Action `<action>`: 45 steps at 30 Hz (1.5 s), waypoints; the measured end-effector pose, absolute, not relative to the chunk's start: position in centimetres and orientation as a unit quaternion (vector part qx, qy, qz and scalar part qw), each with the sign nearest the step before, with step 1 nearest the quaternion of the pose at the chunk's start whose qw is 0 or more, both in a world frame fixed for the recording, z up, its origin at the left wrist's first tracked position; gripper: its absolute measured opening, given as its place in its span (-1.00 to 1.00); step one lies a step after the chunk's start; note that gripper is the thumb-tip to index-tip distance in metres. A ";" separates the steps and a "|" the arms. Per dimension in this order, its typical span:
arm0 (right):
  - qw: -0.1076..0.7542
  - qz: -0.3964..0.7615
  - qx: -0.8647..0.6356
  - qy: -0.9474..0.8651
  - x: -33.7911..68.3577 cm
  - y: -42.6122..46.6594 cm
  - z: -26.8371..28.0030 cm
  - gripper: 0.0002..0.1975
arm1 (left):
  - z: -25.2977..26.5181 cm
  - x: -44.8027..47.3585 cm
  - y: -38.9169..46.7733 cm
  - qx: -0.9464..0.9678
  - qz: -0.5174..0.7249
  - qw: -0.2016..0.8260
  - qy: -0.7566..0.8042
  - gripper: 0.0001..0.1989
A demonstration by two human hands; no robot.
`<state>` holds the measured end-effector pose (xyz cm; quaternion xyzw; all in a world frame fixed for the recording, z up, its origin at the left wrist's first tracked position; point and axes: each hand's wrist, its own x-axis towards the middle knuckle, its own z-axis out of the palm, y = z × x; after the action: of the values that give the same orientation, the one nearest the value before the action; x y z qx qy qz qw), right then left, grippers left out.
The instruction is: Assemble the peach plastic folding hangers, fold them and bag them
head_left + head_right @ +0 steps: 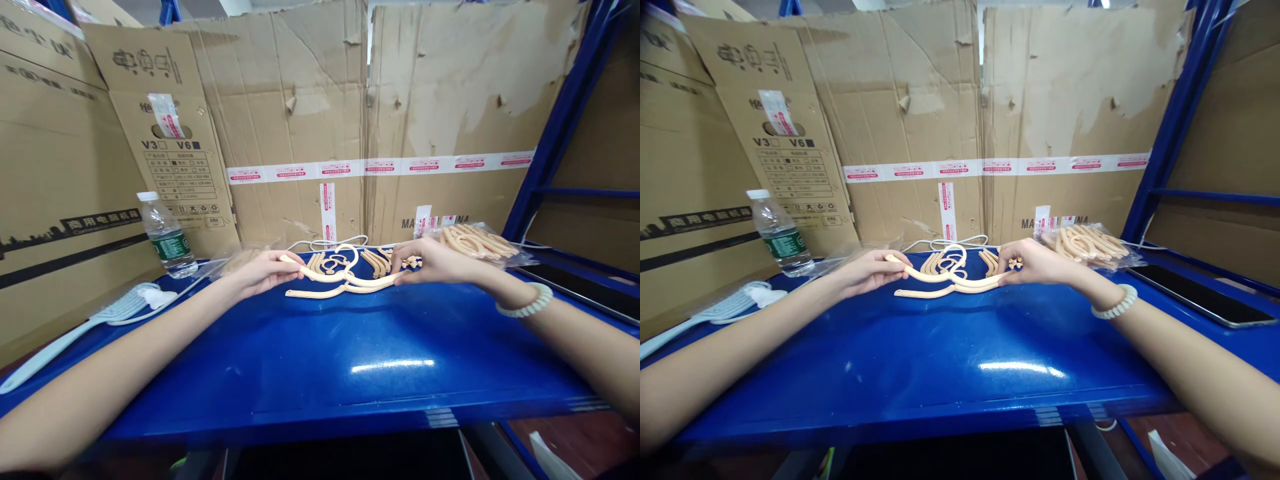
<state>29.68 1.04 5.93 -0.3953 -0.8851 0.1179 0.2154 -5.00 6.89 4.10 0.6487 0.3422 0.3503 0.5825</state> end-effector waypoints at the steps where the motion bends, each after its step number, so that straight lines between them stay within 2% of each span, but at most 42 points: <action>1: 0.192 0.103 -0.393 -0.893 29.8 1.2 5.8 -0.77 | 4.2 -5.3 7.1 0.694 0.322 0.542 0.348 -0.82; 7: 0.131 0.109 -0.399 -0.901 30.1 2.0 4.8 -0.75 | 4.8 -5.7 6.8 0.903 0.190 0.262 0.281 -0.81; 12: 0.121 0.109 -0.416 -0.895 29.8 2.2 4.3 -0.74 | 4.7 -5.2 6.3 0.954 0.160 0.122 0.224 -0.87; 21: 0.117 0.077 -0.420 -0.897 29.7 2.2 4.3 -0.63 | 3.8 -5.0 6.1 0.958 0.170 0.084 0.214 -0.90; 26: 0.086 0.068 -0.418 -0.902 29.9 2.4 4.2 -0.50 | 3.7 -4.9 6.1 0.961 0.169 0.074 0.205 -0.70; 28: 0.079 0.071 -0.421 -0.901 30.0 2.5 4.1 -0.55 | 3.5 -4.8 6.1 0.962 0.162 0.089 0.202 -0.66; 31: 0.075 0.063 -0.424 -0.900 29.9 2.4 4.0 -0.63 | 3.2 -4.7 6.0 0.961 0.159 0.111 0.195 -0.74; 45: 0.062 0.075 -0.455 -0.885 30.1 2.7 4.0 -0.65 | 2.2 -4.3 6.3 0.957 0.189 0.088 0.200 -0.77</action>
<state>30.06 2.70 4.01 -0.4554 -0.8849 0.0755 0.0619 -4.32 6.28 2.21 0.9574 0.2001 0.1890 0.0877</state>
